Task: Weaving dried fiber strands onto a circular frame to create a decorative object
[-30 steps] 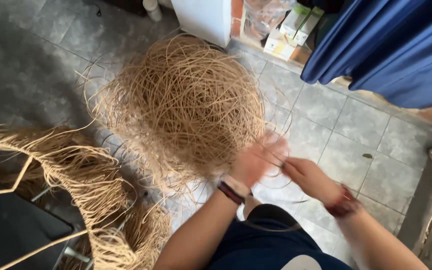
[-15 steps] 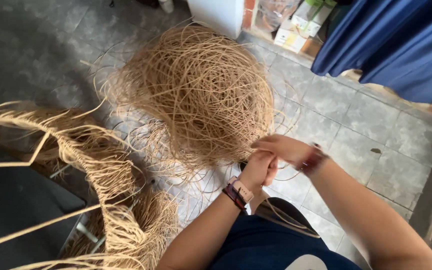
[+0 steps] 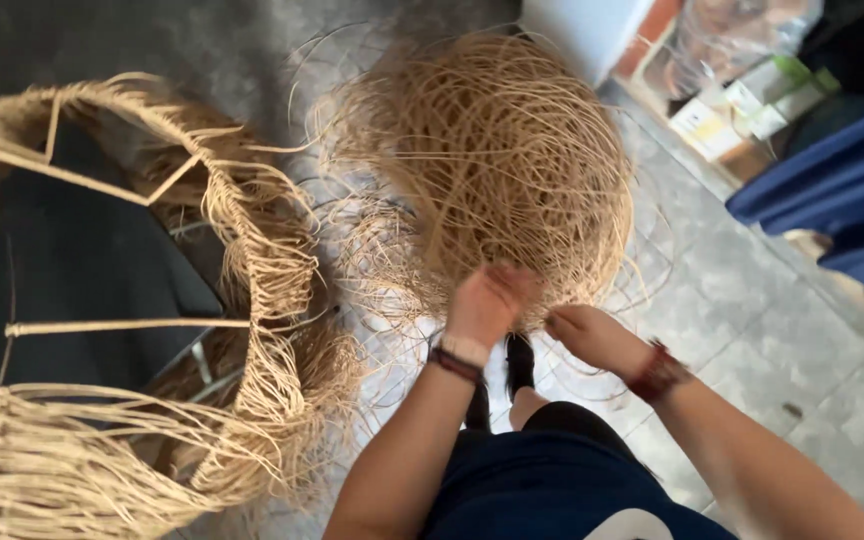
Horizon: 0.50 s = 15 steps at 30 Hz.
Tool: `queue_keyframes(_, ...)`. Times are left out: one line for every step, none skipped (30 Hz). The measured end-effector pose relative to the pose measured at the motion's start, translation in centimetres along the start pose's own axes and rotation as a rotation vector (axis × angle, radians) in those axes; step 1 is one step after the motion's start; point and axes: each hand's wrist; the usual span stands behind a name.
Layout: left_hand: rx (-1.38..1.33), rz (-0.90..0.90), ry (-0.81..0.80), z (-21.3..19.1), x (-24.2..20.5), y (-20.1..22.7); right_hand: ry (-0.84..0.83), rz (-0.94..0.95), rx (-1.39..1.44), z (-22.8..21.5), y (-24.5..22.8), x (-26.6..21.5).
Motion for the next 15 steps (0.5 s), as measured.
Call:
queue_keyframes(-0.051, 0.063, -0.053, -2.3, 3.9, 1.9, -0.024, 0.016, 0.032, -1.5, -0.7, -1.3)
queue_keyframes(-0.097, 0.125, -0.107, -4.4, 7.9, 3.9, -0.045, 0.032, 0.067, -3.2, -1.5, -2.4)
queue_keyframes(-0.108, 0.139, -0.113, -4.1, 9.2, 5.0, -0.054, 0.02, 0.056, -3.3, -0.8, -1.6)
queue_keyframes(-0.063, 0.187, -0.107, -4.0, 10.5, 5.8, -0.068, 0.021, 0.089, -3.3, 0.0, -1.0)
queue_keyframes(-0.017, 0.235, -0.101, -4.0, 11.9, 6.6, -0.082, 0.022, 0.123, -3.3, 0.9, -0.5)
queue_keyframes(-0.031, 0.243, -0.105, -2.3, 11.1, 6.7, -0.091, 0.016, 0.11, -3.7, 0.7, 0.5)
queue_keyframes(0.08, 0.354, -0.085, -0.7, 10.3, 6.8, -0.137, 0.04, 0.232, -3.9, 0.4, 1.4)
queue_keyframes(0.191, 0.466, -0.062, 0.8, 9.3, 7.1, -0.183, 0.063, 0.355, -4.0, -0.1, 2.5)
queue_keyframes(0.178, 0.476, -0.065, 0.8, 9.4, 7.1, -0.192, 0.058, 0.342, -5.9, -2.6, 2.2)
queue_keyframes(0.197, 0.493, -0.041, 0.9, 9.2, 7.4, -0.209, 0.033, 0.417, -7.6, -5.4, 2.1)
queue_keyframes(0.217, 0.509, -0.017, 1.1, 9.1, 7.7, -0.227, 0.009, 0.492, -9.3, -8.2, 1.9)
queue_keyframes(0.205, 0.52, -0.01, 0.5, 9.1, 7.4, -0.243, 0.006, 0.485, -8.9, -8.4, 3.3)
queue_keyframes(0.325, 0.6, 0.038, 0.0, 9.1, 7.2, -0.322, 0.06, 0.617, -8.5, -8.7, 4.8)
queue_keyframes(0.448, 0.683, 0.075, 0.2, 9.5, 7.4, -0.393, 0.106, 0.742, -8.5, -9.3, 6.7)
queue_keyframes(0.438, 0.698, 0.072, -0.4, 10.1, 7.6, -0.402, 0.097, 0.729, -8.8, -10.1, 8.5)
Point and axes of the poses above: each hand's wrist, its own x-axis towards the middle knuckle, its own z-axis out of the palm, y = z × x, and after that the axes turned 13 degrees about -x, right-handed
